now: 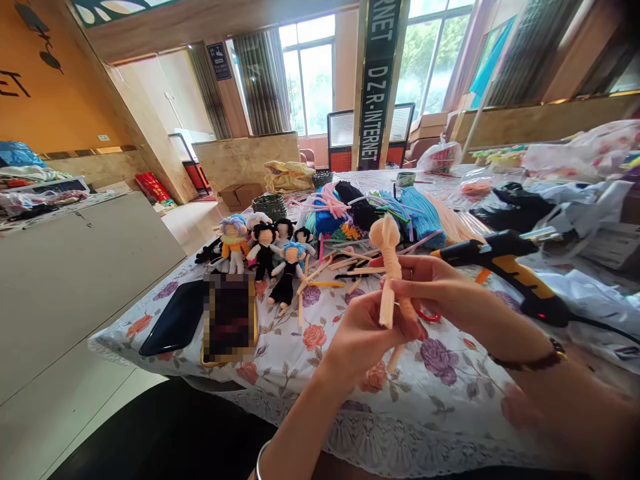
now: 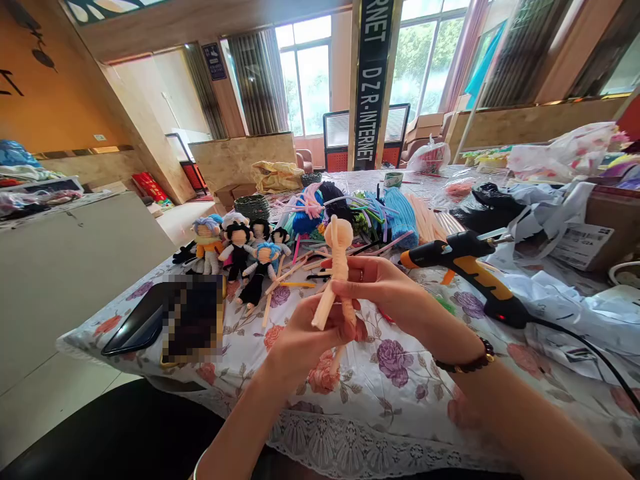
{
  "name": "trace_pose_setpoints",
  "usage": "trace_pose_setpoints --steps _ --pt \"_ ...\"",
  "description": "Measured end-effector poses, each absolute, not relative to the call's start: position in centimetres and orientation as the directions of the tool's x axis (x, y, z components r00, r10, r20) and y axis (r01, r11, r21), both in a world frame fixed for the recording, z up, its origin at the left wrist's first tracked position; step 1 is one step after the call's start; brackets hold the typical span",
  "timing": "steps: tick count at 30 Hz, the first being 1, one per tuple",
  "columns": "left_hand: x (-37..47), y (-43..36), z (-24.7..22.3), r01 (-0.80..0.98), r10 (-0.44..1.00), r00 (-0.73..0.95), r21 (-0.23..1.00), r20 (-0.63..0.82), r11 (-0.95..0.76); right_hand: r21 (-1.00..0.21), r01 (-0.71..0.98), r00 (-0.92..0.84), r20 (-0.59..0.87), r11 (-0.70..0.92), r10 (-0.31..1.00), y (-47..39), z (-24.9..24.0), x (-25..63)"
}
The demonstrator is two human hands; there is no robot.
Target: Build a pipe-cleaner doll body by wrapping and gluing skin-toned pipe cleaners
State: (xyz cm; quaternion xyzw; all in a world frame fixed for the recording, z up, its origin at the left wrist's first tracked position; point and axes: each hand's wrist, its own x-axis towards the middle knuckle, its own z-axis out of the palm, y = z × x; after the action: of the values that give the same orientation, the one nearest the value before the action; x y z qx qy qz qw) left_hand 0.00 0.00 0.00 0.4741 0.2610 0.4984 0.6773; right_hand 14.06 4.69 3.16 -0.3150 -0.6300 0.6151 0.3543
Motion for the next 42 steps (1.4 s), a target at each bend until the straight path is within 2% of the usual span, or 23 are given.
trace_pose_setpoints --steps 6,12,15,18,20,22,23,25,27,29,35,42 --pt "-0.3 0.4 0.4 -0.404 0.939 0.327 0.914 0.104 0.039 -0.997 -0.062 -0.498 0.064 0.039 0.865 5.0 3.0 14.0" --pt "-0.3 1.2 0.8 -0.320 0.951 0.292 0.947 0.098 0.001 -0.989 -0.035 -0.387 0.149 0.147 0.910 5.4 2.8 14.0" --pt "-0.2 1.8 0.7 -0.307 0.967 0.240 0.952 0.081 -0.003 -0.970 0.029 -0.354 0.214 0.239 0.910 5.6 2.3 13.5" --pt "-0.3 2.5 0.4 -0.270 0.975 0.215 0.963 0.052 0.009 -0.915 0.176 -0.329 0.292 0.362 0.898 5.9 2.1 13.6" --pt "-0.7 3.1 0.2 -0.297 0.979 0.194 0.955 0.060 0.000 -0.852 0.302 -0.327 0.329 0.427 0.886 6.4 2.2 14.1" --pt "-1.1 3.6 0.1 -0.326 0.984 0.160 0.945 0.081 -0.025 -0.740 0.500 -0.324 0.322 0.450 0.890 6.9 2.2 15.2" --pt "-1.3 3.9 0.1 -0.350 0.986 0.144 0.936 0.088 -0.033 -0.644 0.629 -0.323 0.291 0.434 0.900 7.3 2.2 15.8" --pt "-1.7 4.4 0.2 -0.408 0.990 0.107 0.912 0.088 -0.037 -0.380 0.850 -0.316 0.186 0.365 0.930 8.0 1.9 16.9" --pt "-2.0 5.0 0.4 -0.447 0.995 0.057 0.893 0.077 -0.044 -0.189 0.932 -0.300 0.078 0.310 0.951 8.9 1.1 17.9" --pt "-2.3 5.7 0.6 -0.476 0.997 0.037 0.879 0.065 -0.040 -0.099 0.945 -0.312 0.012 0.312 0.950 9.6 0.0 18.5" --pt "-2.8 7.2 -0.1 -0.550 0.989 -0.092 0.823 0.113 -0.145 0.054 0.963 -0.268 0.056 0.265 0.962 10.2 -2.1 19.7" --pt "-3.1 7.8 -1.0 -0.580 0.979 -0.148 0.790 0.137 -0.198 0.029 0.971 -0.234 -0.088 0.238 0.968 9.7 -0.5 18.8"
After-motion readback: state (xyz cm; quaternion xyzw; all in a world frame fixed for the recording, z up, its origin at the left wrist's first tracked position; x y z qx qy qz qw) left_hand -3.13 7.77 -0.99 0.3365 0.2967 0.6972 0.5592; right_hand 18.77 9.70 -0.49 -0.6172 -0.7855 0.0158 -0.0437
